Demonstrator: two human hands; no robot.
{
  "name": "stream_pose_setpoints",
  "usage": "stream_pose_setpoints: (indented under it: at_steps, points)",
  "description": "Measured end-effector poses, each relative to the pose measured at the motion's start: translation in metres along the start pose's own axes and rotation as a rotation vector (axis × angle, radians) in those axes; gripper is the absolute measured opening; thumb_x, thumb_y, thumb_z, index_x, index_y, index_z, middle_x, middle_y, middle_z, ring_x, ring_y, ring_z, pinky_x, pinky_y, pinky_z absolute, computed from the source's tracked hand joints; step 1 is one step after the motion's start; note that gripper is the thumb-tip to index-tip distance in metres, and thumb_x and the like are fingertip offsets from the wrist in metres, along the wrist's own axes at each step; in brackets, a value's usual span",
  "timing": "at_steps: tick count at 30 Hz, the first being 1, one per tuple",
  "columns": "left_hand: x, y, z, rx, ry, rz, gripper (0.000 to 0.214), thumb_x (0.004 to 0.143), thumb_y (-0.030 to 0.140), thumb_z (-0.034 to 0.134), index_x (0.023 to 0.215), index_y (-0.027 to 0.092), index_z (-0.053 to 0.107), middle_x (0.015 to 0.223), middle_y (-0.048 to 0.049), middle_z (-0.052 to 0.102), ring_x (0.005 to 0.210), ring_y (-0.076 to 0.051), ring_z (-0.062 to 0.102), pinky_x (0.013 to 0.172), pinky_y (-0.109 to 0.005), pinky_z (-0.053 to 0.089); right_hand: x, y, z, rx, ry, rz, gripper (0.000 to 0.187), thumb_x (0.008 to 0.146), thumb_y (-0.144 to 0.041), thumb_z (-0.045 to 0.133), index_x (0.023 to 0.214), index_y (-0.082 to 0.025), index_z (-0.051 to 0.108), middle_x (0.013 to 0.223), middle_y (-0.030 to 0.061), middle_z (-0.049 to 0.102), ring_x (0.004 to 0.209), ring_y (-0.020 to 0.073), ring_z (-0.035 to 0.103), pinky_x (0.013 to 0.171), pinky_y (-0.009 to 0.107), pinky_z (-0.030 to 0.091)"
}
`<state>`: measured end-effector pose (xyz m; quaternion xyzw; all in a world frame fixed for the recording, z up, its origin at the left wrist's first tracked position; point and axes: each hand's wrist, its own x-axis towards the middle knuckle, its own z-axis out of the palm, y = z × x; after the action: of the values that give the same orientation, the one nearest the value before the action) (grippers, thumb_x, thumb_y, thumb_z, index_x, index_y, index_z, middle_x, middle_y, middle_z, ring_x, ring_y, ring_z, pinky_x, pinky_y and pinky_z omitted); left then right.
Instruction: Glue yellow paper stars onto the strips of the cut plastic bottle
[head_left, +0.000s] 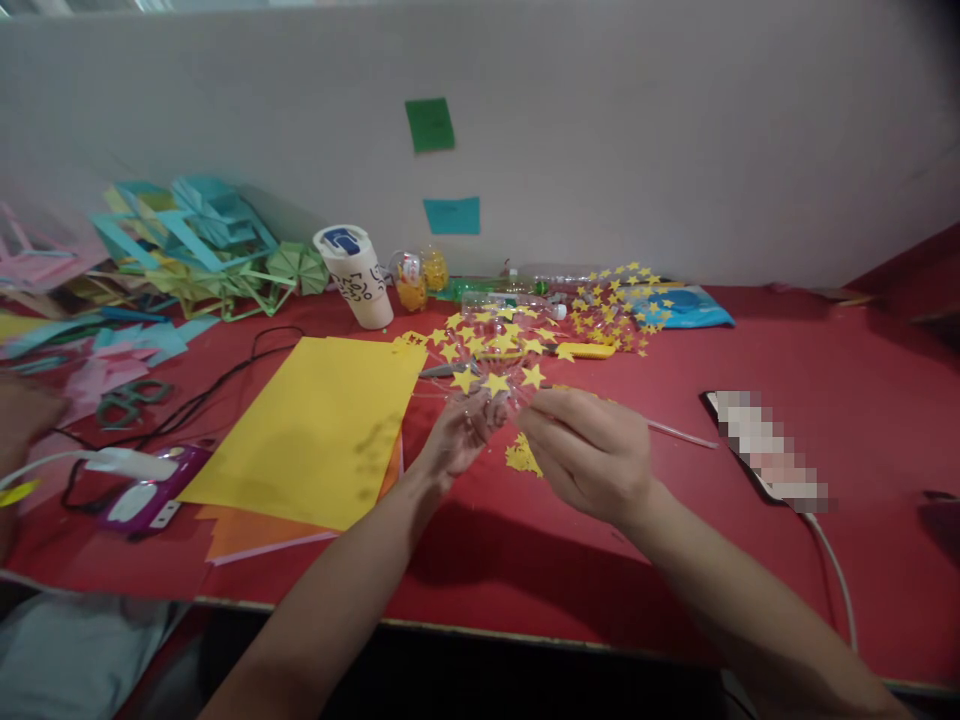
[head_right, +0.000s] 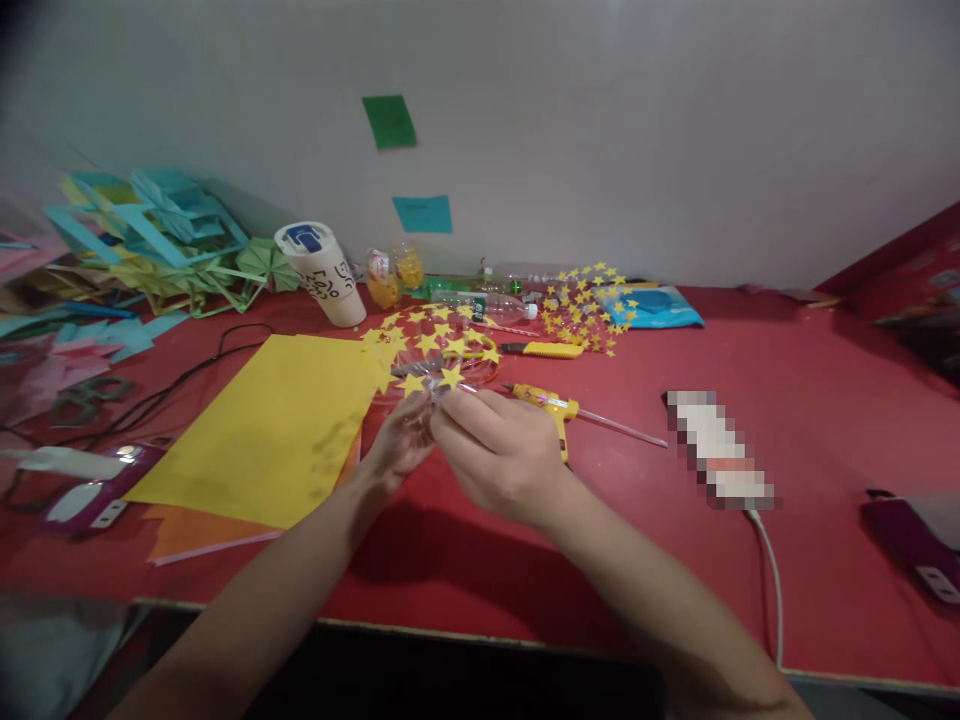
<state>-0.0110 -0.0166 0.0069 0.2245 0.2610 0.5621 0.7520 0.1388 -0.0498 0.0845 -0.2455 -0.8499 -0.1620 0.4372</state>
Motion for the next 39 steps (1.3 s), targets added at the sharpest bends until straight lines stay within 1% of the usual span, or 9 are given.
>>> stream_pose_setpoints:
  at_steps: [6, 9, 13, 16, 21, 27, 30, 35, 39]
  points:
    - [0.0016, 0.0001, 0.0038, -0.01, -0.01, 0.007, 0.016, 0.059, 0.019, 0.076, 0.067, 0.017, 0.062, 0.061, 0.0023, 0.057, 0.057, -0.008, 0.052, 0.061, -0.02, 0.045, -0.0008, -0.0049, 0.0043, 0.08, -0.007, 0.076, 0.015, 0.083, -0.005, 0.049, 0.08, -0.015, 0.06, 0.081, 0.0066, 0.067, 0.072, 0.0127, 0.062, 0.062, 0.023, 0.05]
    - [0.0022, -0.001, 0.0033, -0.008, 0.003, 0.008, 0.016, 0.06, 0.019, 0.075, 0.07, 0.016, 0.063, 0.067, 0.0011, 0.06, 0.059, -0.008, 0.054, 0.062, -0.021, 0.045, -0.0018, -0.0068, 0.007, 0.194, -0.028, 0.141, 0.012, 0.086, -0.009, 0.047, 0.083, -0.017, 0.056, 0.089, 0.0059, 0.07, 0.076, 0.0105, 0.064, 0.065, 0.02, 0.05]
    - [0.0032, -0.0035, 0.0005, 0.018, 0.005, 0.012, 0.015, 0.062, 0.022, 0.073, 0.068, 0.016, 0.061, 0.066, 0.0011, 0.06, 0.061, -0.01, 0.054, 0.064, -0.023, 0.045, -0.0031, -0.0083, 0.0076, 0.208, -0.055, 0.26, 0.013, 0.089, -0.015, 0.044, 0.084, -0.018, 0.055, 0.073, -0.0004, 0.068, 0.059, 0.0074, 0.059, 0.053, 0.018, 0.046]
    - [0.0033, -0.0039, 0.0005, 0.027, 0.023, 0.033, 0.015, 0.06, 0.02, 0.072, 0.069, 0.016, 0.061, 0.068, 0.0011, 0.061, 0.063, -0.011, 0.057, 0.066, -0.024, 0.045, -0.0023, -0.009, 0.0064, 0.228, -0.037, 0.311, 0.01, 0.089, -0.016, 0.047, 0.091, -0.019, 0.057, 0.073, -0.0021, 0.068, 0.057, 0.0066, 0.058, 0.048, 0.018, 0.043]
    - [0.0016, -0.002, 0.0036, 0.012, 0.006, 0.024, 0.019, 0.06, 0.018, 0.072, 0.077, 0.015, 0.064, 0.075, -0.0002, 0.064, 0.065, -0.011, 0.057, 0.067, -0.023, 0.046, -0.0011, -0.0089, 0.0065, 0.221, 0.005, 0.291, 0.011, 0.089, -0.014, 0.048, 0.092, -0.017, 0.059, 0.077, -0.001, 0.07, 0.067, 0.0075, 0.063, 0.056, 0.018, 0.047]
    - [0.0022, -0.0008, 0.0035, -0.023, 0.011, 0.007, 0.018, 0.062, 0.017, 0.071, 0.078, 0.016, 0.063, 0.075, 0.0, 0.065, 0.065, -0.011, 0.058, 0.067, -0.024, 0.046, -0.0037, -0.0076, 0.0081, 0.178, 0.023, 0.306, 0.009, 0.088, -0.016, 0.051, 0.09, -0.017, 0.06, 0.076, 0.0001, 0.071, 0.069, 0.0091, 0.065, 0.067, 0.02, 0.051]
    - [0.0028, -0.0007, 0.0027, -0.047, 0.0, 0.006, 0.015, 0.064, 0.015, 0.07, 0.077, 0.016, 0.062, 0.07, 0.0011, 0.063, 0.063, -0.01, 0.056, 0.067, -0.024, 0.046, -0.0038, -0.0075, 0.0067, 0.168, -0.007, 0.317, 0.009, 0.088, -0.017, 0.052, 0.089, -0.018, 0.06, 0.076, -0.0005, 0.07, 0.068, 0.009, 0.064, 0.067, 0.02, 0.05]
    - [0.0032, -0.0025, -0.0006, -0.049, 0.016, -0.005, 0.012, 0.065, 0.015, 0.07, 0.074, 0.015, 0.062, 0.08, -0.0011, 0.065, 0.067, -0.01, 0.058, 0.068, -0.024, 0.047, -0.0037, -0.0059, 0.0052, 0.164, -0.019, 0.27, 0.013, 0.088, -0.015, 0.049, 0.082, -0.018, 0.059, 0.072, 0.0008, 0.068, 0.065, 0.0099, 0.061, 0.063, 0.021, 0.048]
    - [0.003, -0.0029, -0.0003, -0.038, 0.001, 0.0, 0.019, 0.06, 0.018, 0.075, 0.074, 0.015, 0.063, 0.072, 0.0012, 0.063, 0.062, -0.009, 0.055, 0.066, -0.022, 0.047, -0.0043, -0.0057, 0.0053, 0.178, -0.024, 0.222, 0.017, 0.088, -0.011, 0.046, 0.077, -0.018, 0.058, 0.07, 0.0014, 0.066, 0.065, 0.0101, 0.06, 0.062, 0.021, 0.047]
